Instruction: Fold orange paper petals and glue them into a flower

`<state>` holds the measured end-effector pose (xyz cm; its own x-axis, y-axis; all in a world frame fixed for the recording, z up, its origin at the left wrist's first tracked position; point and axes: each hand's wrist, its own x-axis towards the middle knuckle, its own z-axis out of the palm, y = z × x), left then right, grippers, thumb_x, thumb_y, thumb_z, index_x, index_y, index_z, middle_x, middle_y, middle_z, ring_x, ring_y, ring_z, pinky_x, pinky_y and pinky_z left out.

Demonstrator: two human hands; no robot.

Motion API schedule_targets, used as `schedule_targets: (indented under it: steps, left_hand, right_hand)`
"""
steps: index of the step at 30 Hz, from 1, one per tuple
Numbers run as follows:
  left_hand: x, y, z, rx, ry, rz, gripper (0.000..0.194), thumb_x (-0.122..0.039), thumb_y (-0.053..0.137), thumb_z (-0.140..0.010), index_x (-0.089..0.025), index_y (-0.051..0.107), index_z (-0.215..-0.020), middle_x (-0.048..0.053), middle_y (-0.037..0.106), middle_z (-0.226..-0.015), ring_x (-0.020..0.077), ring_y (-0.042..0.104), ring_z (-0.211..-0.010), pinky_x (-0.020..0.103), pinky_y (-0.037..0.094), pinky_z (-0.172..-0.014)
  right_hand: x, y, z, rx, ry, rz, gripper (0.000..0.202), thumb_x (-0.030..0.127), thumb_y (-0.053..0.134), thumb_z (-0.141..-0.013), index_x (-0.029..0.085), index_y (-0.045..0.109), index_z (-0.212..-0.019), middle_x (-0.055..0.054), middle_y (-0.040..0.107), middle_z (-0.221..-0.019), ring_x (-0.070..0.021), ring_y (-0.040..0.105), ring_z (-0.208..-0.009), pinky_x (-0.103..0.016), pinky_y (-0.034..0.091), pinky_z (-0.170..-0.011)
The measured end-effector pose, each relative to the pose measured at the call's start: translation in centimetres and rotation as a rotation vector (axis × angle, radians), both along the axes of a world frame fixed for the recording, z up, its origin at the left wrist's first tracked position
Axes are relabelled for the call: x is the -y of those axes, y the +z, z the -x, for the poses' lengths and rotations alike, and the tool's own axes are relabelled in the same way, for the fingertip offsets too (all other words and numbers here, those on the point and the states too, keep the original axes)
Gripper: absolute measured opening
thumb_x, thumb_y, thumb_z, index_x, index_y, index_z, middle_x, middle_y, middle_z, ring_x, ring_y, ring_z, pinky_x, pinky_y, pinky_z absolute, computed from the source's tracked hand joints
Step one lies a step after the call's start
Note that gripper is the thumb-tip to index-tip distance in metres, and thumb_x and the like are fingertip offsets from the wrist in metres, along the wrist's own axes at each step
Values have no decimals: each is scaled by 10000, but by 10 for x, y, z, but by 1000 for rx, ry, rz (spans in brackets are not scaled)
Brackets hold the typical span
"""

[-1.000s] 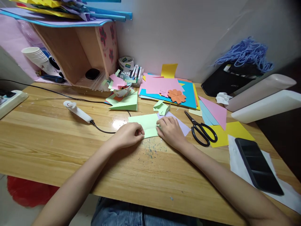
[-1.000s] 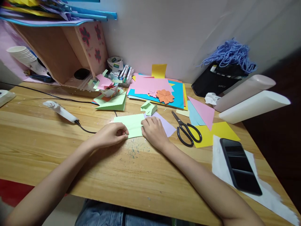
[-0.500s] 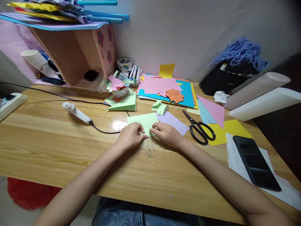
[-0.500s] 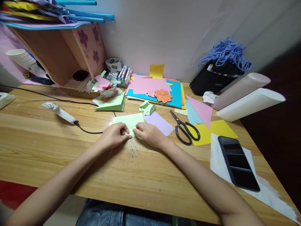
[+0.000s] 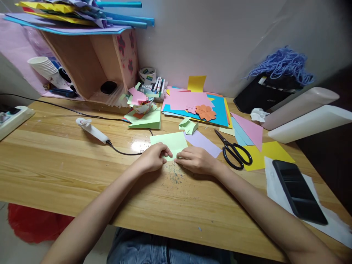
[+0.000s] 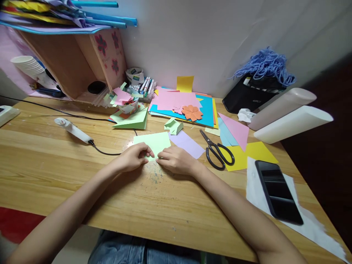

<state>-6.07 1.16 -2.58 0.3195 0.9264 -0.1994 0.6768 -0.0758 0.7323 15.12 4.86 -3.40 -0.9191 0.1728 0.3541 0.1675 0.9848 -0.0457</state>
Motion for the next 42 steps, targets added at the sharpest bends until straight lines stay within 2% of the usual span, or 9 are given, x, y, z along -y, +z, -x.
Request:
schedule_targets:
  steps: [4, 13, 19, 25, 28, 31, 35, 39, 42]
  left_hand:
    - [-1, 6, 7, 33, -98, 0, 304, -51, 516, -624, -190, 626, -871, 22, 549, -872, 142, 513, -771, 244, 410, -685]
    - [-8, 26, 31, 61, -386, 66, 508, 17, 444, -607, -220, 596, -1029, 28, 578, -1048, 168, 510, -958, 294, 395, -843]
    - [-12, 31, 39, 44, -491, 67, 582, 40, 428, -599, -237, 580, -1088, 29, 550, -1114, 175, 500, -1017, 301, 388, -881]
    - [-12, 32, 42, 55, -563, 51, 623, 49, 409, -597, -241, 547, -1131, 22, 522, -1158, 171, 476, -1066, 290, 381, -908]
    - [-11, 30, 40, 74, -529, 65, 567, 17, 433, -641, -223, 526, -1146, 29, 522, -1172, 172, 474, -1069, 294, 375, -916]
    - [-8, 25, 30, 79, -384, 55, 366, -170, 540, -734, -188, 531, -1099, 49, 573, -1059, 167, 531, -918, 285, 427, -801]
    - [-3, 20, 12, -84, -228, -152, 393, -410, 652, -670, -190, 566, -983, 27, 579, -875, 160, 524, -749, 264, 403, -638]
    - [2, 19, 5, -188, -235, -312, 349, -440, 616, -705, -202, 570, -956, 29, 569, -902, 163, 531, -766, 266, 394, -627]
    - [2, 20, 6, -202, -263, -420, 235, -339, 575, -753, -201, 590, -942, 52, 554, -1013, 179, 535, -883, 283, 415, -714]
  right_hand:
    - [-2, 7, -4, 34, -27, 42, 180, 129, 456, -813, 193, 616, -764, -40, 645, -805, -136, 540, -671, -268, 370, -581]
    - [-13, 29, -22, 173, -133, 274, 218, 105, 493, -745, 221, 673, -786, -25, 674, -954, -155, 610, -781, -283, 431, -622]
    - [-16, 37, -30, 228, -184, 371, 263, 72, 511, -708, 246, 696, -776, -2, 672, -1024, -180, 625, -884, -303, 479, -683]
    - [-21, 46, -43, 206, -218, 539, 192, 113, 539, -709, 235, 686, -732, -6, 688, -973, -169, 632, -830, -266, 468, -643]
    - [-20, 51, -43, 231, -249, 542, 178, 140, 518, -731, 220, 668, -780, -19, 691, -881, -150, 617, -767, -249, 445, -635]
    - [-13, 52, -34, 229, -319, 446, 132, 174, 512, -746, 202, 631, -796, -28, 657, -772, -136, 571, -683, -242, 408, -607]
    - [-3, 45, -17, 204, -349, 230, 64, 238, 560, -720, 175, 555, -711, -59, 590, -793, -160, 507, -709, -262, 373, -600]
    - [-2, 30, -7, 178, -311, 92, 76, 133, 487, -756, 166, 541, -714, -66, 573, -796, -166, 491, -749, -285, 380, -660]
    - [-6, 23, -6, 115, -282, 65, 151, 84, 436, -785, 155, 553, -721, -82, 593, -824, -177, 503, -782, -309, 393, -709]
